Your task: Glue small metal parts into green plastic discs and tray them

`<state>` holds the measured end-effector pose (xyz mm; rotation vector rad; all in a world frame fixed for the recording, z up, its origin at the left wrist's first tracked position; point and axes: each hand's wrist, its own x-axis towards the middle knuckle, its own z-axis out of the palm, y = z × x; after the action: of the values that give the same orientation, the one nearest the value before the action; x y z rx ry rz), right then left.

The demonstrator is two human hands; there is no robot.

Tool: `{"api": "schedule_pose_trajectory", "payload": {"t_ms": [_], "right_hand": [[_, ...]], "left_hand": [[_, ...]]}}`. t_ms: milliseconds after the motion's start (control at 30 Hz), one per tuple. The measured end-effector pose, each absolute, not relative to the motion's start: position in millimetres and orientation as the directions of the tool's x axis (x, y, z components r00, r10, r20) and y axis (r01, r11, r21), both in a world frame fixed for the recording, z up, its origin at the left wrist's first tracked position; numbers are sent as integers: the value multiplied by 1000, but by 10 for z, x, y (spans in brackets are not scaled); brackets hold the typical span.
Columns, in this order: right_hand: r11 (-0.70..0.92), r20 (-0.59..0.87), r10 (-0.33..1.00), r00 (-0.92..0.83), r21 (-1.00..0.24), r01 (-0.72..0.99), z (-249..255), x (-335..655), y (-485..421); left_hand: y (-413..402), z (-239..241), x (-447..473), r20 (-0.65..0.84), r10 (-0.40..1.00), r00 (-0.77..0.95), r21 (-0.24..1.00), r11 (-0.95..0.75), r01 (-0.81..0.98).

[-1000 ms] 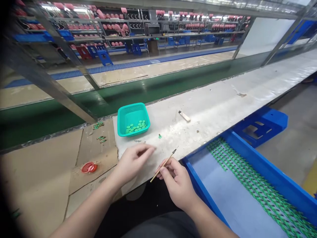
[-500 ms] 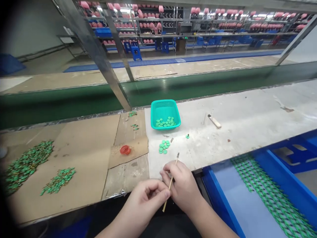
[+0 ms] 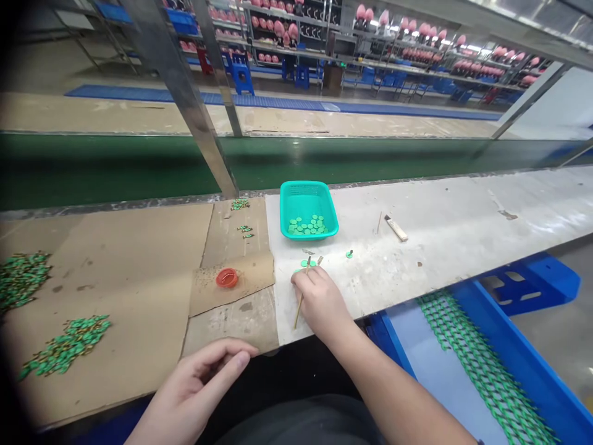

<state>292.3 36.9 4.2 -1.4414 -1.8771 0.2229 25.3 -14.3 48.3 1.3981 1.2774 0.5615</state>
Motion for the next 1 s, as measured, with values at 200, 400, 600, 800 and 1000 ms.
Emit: {"api": "schedule_pose_trajectory", "payload": {"t_ms": [200,400,600,800,1000], "right_hand": [[305,444,896,-7,-602,738,74,3005,285],[219,408,909,86,-642,735,141,3140,195],[244,397,917,44,-643,726,57,3027,189],[235,379,924,57,-678,697,60,3109,154],[307,375,926,-48,-673,673,130,3228,-21]], "left_hand": [[21,491,271,-158,939,305,924,31,382],[503,440,829,185,871,455,637,-459,619],[895,379,1258,142,828,542,600,-508,618],[846,441,1114,40,865,500,716,-374,590],[638,481,924,-216,862,458,836,-79,543]]}}
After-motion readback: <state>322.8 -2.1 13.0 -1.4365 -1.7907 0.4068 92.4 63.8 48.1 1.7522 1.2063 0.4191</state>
